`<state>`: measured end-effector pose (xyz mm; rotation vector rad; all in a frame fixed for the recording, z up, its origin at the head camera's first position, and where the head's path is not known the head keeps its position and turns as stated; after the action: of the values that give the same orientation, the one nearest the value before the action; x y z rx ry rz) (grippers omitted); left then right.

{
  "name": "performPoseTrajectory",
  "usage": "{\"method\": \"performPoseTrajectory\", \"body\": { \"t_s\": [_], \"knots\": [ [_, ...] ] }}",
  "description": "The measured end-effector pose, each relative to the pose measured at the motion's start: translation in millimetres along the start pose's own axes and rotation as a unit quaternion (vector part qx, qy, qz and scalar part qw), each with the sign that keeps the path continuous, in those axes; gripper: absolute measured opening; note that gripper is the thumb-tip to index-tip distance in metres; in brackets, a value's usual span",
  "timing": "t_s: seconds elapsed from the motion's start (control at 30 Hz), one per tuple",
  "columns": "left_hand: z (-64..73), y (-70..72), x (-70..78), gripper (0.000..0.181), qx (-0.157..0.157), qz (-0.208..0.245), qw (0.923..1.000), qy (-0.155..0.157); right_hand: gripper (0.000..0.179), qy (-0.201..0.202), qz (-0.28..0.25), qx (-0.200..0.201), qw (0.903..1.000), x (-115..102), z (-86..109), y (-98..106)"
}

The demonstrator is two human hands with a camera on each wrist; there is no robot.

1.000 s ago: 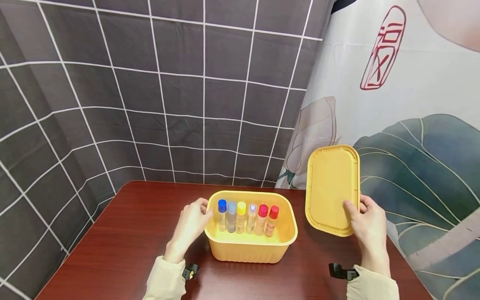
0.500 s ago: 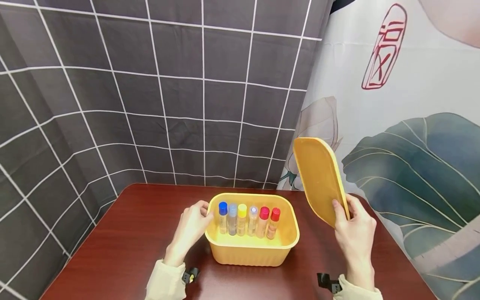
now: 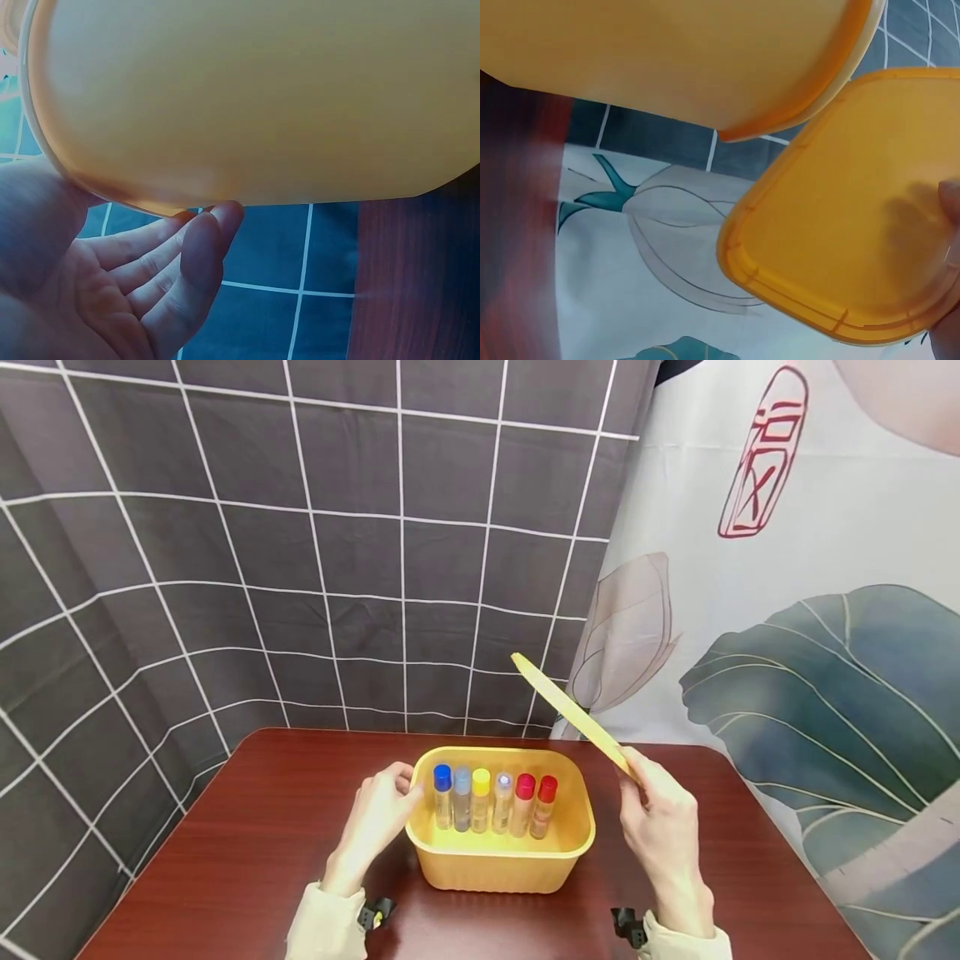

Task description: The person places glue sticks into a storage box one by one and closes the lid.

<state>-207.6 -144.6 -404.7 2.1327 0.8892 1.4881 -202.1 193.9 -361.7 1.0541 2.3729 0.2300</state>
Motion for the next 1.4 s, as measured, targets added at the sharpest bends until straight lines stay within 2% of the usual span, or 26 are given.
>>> {"method": "performPoseTrajectory", "body": {
  "t_s": [0.17,0.33,0.47,0.63,0.73,0.93,1.03,1.13,1.23,1.4],
  "knots": [
    [1.7,-0.2,1.0,0.018,0.006,0.005,1.0,-0.003,0.042,0.023,-0.022,0.014,0.9994,-3,-0.1,-1],
    [1.9,-0.7,3.1,0.018,0.011,0.001,0.9998,-0.019,0.03,0.057,-0.022,0.027,0.9978,-3,-1.2,-1],
    [1.3,2.4,4.9,0.02,0.026,-0.011,0.9991,-0.032,0.024,0.084,-0.024,0.028,0.9958,-6,-1.5,-3],
    [0.0,10.8,7.9,0.023,0.052,-0.013,0.9972,-0.051,0.027,0.109,-0.043,0.018,0.993,-15,-1.6,-9],
    [-2.0,16.4,9.9,0.022,0.061,0.002,0.9967,-0.054,0.027,0.119,-0.055,0.012,0.9913,-21,-1.9,-12],
    [-12.2,32.2,24.1,0.031,0.053,0.028,0.9965,-0.059,0.027,0.13,-0.064,0.007,0.9894,-29,-2.8,-15],
    [-18.9,41.7,36.3,0.035,0.032,0.056,0.9964,-0.055,0.028,0.144,-0.059,0.0,0.9878,-32,-3.4,-17],
    [-27.7,47.6,48.0,0.041,0.001,0.113,0.9926,-0.043,0.028,0.163,-0.059,-0.007,0.9848,-36,-5.3,-20],
    [-36.8,49.3,55.4,0.048,-0.029,0.181,0.9828,-0.026,0.026,0.183,-0.069,-0.01,0.9806,-40,-7.5,-24],
    [-49.3,47.8,57.4,0.052,-0.056,0.26,0.9639,-0.005,0.026,0.214,-0.073,-0.01,0.9741,-49,-8.2,-29]
  ]
}}
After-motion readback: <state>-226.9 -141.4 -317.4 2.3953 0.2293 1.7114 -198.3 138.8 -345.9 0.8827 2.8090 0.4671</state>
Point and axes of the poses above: each hand's wrist, its own z-axis away from the middle knuckle, its own y-axis out of the back of the hand, x = y × z, the point moved 1 cm from there along -z, towards the middle knuckle, and after that the axes turned 9 degrees about -y, right-handed, at the moved point
